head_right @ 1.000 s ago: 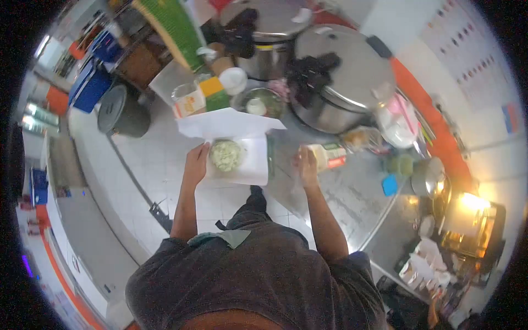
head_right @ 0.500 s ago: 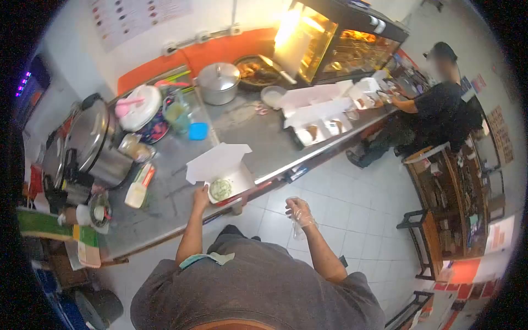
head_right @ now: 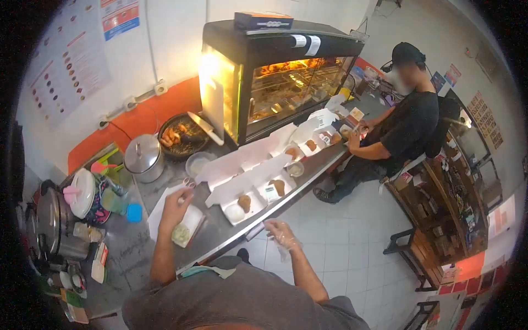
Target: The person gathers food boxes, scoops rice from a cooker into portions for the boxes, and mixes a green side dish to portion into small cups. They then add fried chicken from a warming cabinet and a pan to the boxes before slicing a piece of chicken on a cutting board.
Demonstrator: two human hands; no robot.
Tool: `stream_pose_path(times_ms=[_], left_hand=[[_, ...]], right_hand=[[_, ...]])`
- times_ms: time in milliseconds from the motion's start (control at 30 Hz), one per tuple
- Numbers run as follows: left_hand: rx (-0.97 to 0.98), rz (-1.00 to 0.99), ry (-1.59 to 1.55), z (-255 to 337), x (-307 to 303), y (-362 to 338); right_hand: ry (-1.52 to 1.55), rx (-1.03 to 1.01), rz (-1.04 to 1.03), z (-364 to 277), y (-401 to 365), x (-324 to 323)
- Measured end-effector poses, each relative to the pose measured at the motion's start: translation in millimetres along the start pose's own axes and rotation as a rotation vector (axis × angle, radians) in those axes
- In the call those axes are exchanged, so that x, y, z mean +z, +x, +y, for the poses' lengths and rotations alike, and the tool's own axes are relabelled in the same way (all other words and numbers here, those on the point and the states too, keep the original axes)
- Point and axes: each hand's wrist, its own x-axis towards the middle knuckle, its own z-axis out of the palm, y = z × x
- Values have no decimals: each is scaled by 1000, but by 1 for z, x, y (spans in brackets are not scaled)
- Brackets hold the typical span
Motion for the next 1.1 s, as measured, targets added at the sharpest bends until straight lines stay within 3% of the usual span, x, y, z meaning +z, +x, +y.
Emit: stream_pose_path(times_ms=[100, 133, 200, 267, 333, 433, 500, 633, 667, 733, 767, 833, 900, 1000, 1067, 1100], left_hand=[[349, -4, -46, 51, 67, 116], [428, 58, -68, 46, 104, 164], [464, 260, 10, 78, 156, 232], [388, 444, -74, 76, 217, 287], [314, 567, -126, 102, 247, 291], [168, 803, -83, 123, 280, 310], [217, 771, 30, 125, 293, 314], [292, 561, -26, 138, 325, 354], [290, 451, -219, 140, 333, 360], [189, 343, -274, 143, 343, 362], [169, 364, -268, 146, 343, 351], [239, 487, -69, 154, 339, 321], [69, 468, -277, 145, 337, 279], [-96, 519, -281, 99, 340, 206], [-231, 576, -329, 87, 342, 149], [-286, 614, -348, 76, 344, 121]], right_hand=[[117, 7, 115, 8, 38, -77], [134, 9, 108, 10, 46, -99], [253, -49, 310, 5, 64, -133], [312, -88, 342, 0, 84, -157], [353, -136, 371, -17, 105, -189], [428, -130, 203, -51, 141, -227], [363, -213, 82, -85, 169, -257], [157, -405, -200, -150, 241, -301], [193, -405, -228, -175, 254, -303], [-92, -528, -226, -202, 298, -307], [-191, -637, -251, -228, 307, -301], [-530, -668, -295, -261, 337, -285], [-631, -1079, -154, -259, 369, -251], [-804, -1082, -150, -274, 377, -202], [-983, -1286, 489, -278, 396, -166], [-973, -1300, 479, -287, 408, -155]])
